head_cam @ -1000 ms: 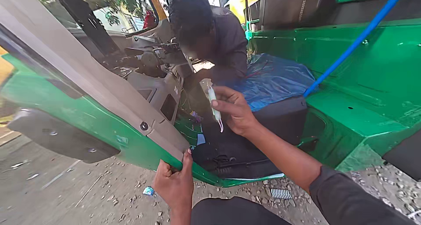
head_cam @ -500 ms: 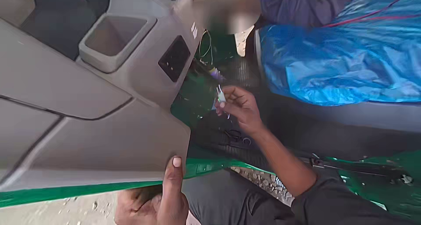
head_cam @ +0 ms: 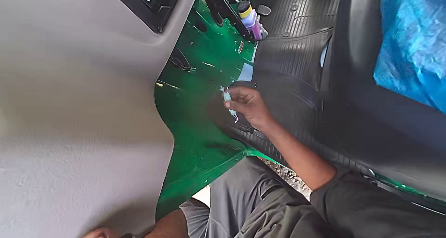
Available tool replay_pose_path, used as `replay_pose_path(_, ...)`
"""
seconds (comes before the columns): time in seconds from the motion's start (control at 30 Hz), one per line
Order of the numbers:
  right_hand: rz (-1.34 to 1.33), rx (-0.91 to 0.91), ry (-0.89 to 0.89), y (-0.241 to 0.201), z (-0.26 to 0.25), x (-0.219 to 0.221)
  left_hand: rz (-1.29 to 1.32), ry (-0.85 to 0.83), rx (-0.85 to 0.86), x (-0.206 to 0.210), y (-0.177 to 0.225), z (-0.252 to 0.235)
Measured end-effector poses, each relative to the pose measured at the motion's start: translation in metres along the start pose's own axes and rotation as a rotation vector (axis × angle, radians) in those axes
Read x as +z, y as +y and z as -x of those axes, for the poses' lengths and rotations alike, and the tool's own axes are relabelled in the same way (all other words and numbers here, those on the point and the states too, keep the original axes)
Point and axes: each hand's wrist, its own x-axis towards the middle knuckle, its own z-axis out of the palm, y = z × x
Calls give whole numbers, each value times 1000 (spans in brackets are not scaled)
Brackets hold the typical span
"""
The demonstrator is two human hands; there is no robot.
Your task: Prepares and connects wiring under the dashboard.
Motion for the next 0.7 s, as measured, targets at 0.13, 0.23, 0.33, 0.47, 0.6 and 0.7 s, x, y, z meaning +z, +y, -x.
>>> replay_pose_path(0.13, -43, 26, -63, -2, 1, -3, -128, 70, 1, 18, 3, 3)
replay_pose_path(0.23, -86, 71, -82, -5, 8, 0, -168, 93, 15, 20, 0, 8)
replay_pose_path(0.33, -87, 95, -75, -13, 20, 5, -158, 85, 2, 26, 4, 16)
replay_pose_path(0.47, -68, 109, -86, -27, 36, 10, -132, 52, -66, 19, 1, 23)
replay_pose_path(0.6, -34, 133, -54, -25, 41, 2, -141, 44, 14, 17, -13, 26)
replay_pose_path(0.7, -157, 265, 62, -7, 41, -20, -104, 27, 9, 20, -16, 28)
